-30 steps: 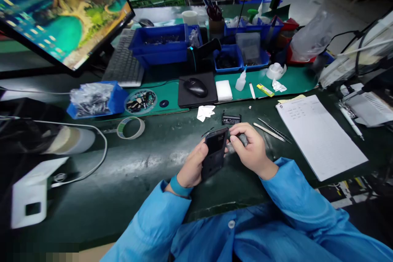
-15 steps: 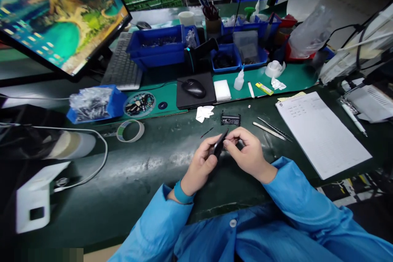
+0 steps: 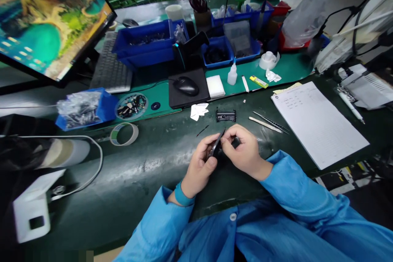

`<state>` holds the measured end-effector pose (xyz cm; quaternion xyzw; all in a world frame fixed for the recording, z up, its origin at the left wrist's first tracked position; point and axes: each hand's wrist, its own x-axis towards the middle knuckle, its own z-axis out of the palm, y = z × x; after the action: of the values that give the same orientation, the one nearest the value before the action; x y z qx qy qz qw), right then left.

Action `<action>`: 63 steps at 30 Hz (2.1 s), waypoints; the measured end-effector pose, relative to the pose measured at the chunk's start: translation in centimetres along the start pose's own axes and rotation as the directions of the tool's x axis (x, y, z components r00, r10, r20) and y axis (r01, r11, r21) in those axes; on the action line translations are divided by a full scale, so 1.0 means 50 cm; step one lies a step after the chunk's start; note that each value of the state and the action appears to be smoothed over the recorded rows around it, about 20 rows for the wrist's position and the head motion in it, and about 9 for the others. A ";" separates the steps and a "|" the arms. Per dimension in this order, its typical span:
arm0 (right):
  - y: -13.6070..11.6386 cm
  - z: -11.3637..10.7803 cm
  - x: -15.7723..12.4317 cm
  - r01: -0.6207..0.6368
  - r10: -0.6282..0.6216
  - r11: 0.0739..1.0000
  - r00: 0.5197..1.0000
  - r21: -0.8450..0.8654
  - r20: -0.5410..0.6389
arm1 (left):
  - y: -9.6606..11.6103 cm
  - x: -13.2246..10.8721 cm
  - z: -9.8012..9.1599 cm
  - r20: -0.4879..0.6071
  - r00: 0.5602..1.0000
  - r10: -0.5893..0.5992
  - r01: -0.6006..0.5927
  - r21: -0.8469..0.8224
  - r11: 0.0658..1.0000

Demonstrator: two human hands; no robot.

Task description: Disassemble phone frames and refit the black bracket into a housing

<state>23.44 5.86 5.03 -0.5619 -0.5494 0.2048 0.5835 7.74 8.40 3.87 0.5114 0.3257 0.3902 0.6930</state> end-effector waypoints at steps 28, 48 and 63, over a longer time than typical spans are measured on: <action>0.018 0.003 -0.006 0.154 -0.154 0.987 0.988 -0.043 0.000 | -0.030 0.000 0.003 -0.074 0.994 -0.086 0.066 -0.233 0.970; 0.023 -0.012 0.000 0.173 -0.156 0.979 0.976 -0.110 0.150 | -0.013 0.010 0.004 0.007 0.972 -0.235 0.222 -0.361 0.906; 0.028 -0.001 -0.006 0.084 -0.063 0.992 0.974 -0.089 0.216 | -0.019 0.015 0.002 0.023 0.980 -0.196 0.197 -0.199 0.960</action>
<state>23.91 5.98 3.66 -0.5440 -0.6384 0.2149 0.5003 8.37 8.83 2.93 0.4047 0.3330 0.3496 0.7766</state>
